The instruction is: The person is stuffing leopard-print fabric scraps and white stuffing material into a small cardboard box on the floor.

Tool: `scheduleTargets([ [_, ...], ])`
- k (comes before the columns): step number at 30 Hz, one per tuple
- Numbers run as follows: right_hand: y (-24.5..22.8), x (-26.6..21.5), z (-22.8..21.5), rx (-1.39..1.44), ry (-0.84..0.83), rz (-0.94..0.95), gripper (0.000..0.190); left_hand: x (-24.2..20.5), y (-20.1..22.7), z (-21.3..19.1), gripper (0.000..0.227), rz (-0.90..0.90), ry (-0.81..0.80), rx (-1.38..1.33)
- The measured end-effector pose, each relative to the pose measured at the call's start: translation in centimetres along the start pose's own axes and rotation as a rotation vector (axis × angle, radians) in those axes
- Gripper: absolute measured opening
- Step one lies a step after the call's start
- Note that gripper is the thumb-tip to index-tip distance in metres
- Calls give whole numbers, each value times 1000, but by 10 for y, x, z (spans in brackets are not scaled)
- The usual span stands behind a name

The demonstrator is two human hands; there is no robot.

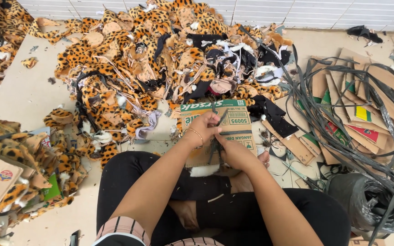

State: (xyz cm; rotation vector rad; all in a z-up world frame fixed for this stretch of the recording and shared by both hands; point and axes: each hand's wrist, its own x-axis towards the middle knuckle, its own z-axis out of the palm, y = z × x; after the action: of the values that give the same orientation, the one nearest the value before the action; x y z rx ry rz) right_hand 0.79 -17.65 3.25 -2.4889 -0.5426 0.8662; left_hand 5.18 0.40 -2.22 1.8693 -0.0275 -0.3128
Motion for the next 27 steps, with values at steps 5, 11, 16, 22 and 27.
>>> scheduleTargets([
  [5,-13,-10,-9,12,1,3,68,30,-66,13,37,-63,18,-290],
  [11,-4,-7,-6,29,8,6,69,28,-51,17,18,5,49,-153],
  [16,-2,-10,-11,69,67,1,62,28,-45,15,16,17,22,170],
  [22,31,26,1,649,422,-137,26,24,-42,21,25,98,-39,466],
  [27,46,69,20,1055,657,-220,12,0,-19,12,38,213,-94,360],
])
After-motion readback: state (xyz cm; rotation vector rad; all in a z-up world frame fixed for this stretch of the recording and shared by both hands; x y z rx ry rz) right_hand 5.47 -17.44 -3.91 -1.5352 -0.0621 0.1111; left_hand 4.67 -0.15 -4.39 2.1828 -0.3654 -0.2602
